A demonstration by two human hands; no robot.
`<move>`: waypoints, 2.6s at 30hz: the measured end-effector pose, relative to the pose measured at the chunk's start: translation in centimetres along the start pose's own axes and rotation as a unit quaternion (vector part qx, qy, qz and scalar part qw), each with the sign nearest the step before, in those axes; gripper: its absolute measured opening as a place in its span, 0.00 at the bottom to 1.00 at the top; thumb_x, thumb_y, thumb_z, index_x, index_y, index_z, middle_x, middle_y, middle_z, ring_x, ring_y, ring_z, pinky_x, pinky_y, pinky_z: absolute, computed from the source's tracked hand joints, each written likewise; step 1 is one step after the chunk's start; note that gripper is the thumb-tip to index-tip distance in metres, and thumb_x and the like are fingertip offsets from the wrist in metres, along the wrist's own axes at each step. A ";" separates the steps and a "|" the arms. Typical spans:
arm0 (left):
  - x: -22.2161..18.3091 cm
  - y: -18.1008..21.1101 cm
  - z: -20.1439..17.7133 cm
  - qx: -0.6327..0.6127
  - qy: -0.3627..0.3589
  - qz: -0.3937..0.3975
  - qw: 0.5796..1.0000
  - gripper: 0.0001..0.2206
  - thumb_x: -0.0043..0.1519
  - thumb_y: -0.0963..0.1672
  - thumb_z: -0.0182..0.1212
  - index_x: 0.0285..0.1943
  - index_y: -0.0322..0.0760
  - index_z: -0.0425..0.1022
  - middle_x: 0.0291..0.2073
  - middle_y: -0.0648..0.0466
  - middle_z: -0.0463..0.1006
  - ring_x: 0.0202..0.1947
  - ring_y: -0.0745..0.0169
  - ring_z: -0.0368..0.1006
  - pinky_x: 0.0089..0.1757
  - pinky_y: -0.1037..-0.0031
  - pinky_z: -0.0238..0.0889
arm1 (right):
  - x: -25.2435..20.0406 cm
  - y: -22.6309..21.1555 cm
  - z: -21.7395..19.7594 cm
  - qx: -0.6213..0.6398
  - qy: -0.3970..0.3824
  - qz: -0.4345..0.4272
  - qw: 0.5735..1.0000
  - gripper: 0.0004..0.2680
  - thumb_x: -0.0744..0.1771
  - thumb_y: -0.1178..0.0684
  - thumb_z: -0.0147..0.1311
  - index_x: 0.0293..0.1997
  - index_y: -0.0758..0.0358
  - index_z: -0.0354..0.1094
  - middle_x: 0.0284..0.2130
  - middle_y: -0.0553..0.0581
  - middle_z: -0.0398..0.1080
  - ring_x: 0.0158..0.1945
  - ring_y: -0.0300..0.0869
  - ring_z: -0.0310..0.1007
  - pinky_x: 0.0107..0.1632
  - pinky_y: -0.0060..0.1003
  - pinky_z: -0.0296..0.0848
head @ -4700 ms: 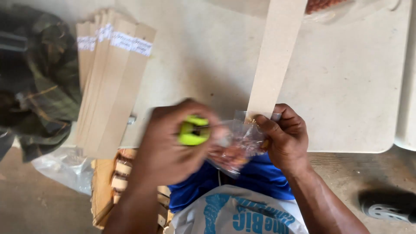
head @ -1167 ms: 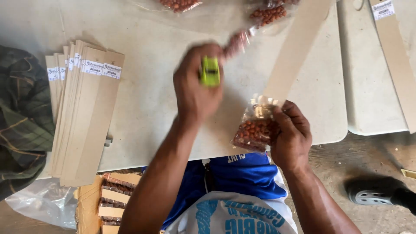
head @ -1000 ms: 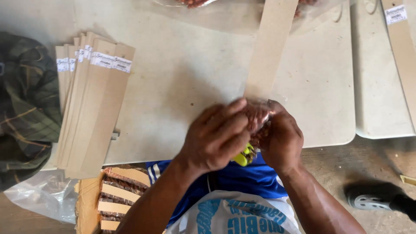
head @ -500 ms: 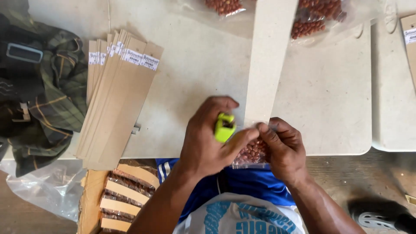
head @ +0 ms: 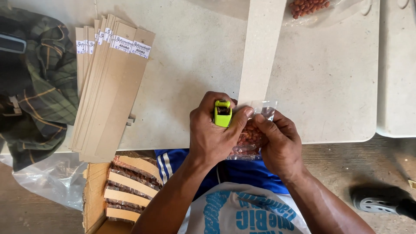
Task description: Stapling small plastic bags of nuts onto cardboard display strips for retail packaging.
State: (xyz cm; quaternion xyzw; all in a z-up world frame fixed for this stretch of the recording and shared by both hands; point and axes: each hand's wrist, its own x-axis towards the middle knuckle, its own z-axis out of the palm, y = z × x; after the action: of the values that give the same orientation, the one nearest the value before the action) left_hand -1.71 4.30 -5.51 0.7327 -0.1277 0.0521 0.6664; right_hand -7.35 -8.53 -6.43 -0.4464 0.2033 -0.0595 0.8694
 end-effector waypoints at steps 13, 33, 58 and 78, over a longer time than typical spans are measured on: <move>-0.5 0.3 0.0 -0.037 -0.007 -0.060 0.997 0.11 0.59 0.42 0.71 0.39 0.34 0.70 0.22 0.45 0.78 0.24 0.63 0.76 0.31 0.70 0.72 | 0.2 0.6 -0.4 0.007 0.030 -0.009 0.999 0.05 0.66 0.63 0.60 0.31 0.70 0.69 0.17 0.62 0.67 0.24 0.43 0.77 0.27 0.37 0.79; 1.3 2.6 -2.9 0.013 -0.105 -0.040 0.994 0.14 0.63 0.52 0.64 0.44 0.42 0.69 0.34 0.58 0.78 0.32 0.66 0.76 0.34 0.78 0.72 | -0.1 0.2 -2.4 -0.034 0.002 0.024 0.999 0.04 0.68 0.59 0.59 0.33 0.63 0.74 0.27 0.54 0.76 0.31 0.39 0.76 0.34 0.33 0.76; 1.1 2.4 -1.1 0.081 -0.107 -0.127 0.983 0.13 0.59 0.46 0.69 0.41 0.42 0.66 0.29 0.57 0.79 0.29 0.67 0.76 0.33 0.77 0.72 | 0.0 -1.1 -2.2 -0.065 0.000 0.038 0.997 0.05 0.68 0.58 0.58 0.31 0.61 0.73 0.24 0.52 0.74 0.28 0.36 0.72 0.31 0.31 0.73; 4.3 5.9 3.5 -0.041 0.107 -0.182 0.977 0.21 0.56 0.59 0.56 0.25 0.46 0.57 0.17 0.66 0.56 0.21 0.73 0.53 0.27 0.74 0.52 | -1.2 -0.8 -0.8 -0.234 0.011 -0.075 0.969 0.03 0.70 0.57 0.56 0.39 0.60 0.75 0.32 0.46 0.75 0.38 0.30 0.69 0.40 0.29 0.73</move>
State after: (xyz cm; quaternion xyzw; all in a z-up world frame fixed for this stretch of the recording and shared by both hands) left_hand 0.56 -0.17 0.87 0.7059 0.0772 0.0027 0.7041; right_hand -8.72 -9.29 -5.88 -0.6511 0.1867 -0.0802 0.7313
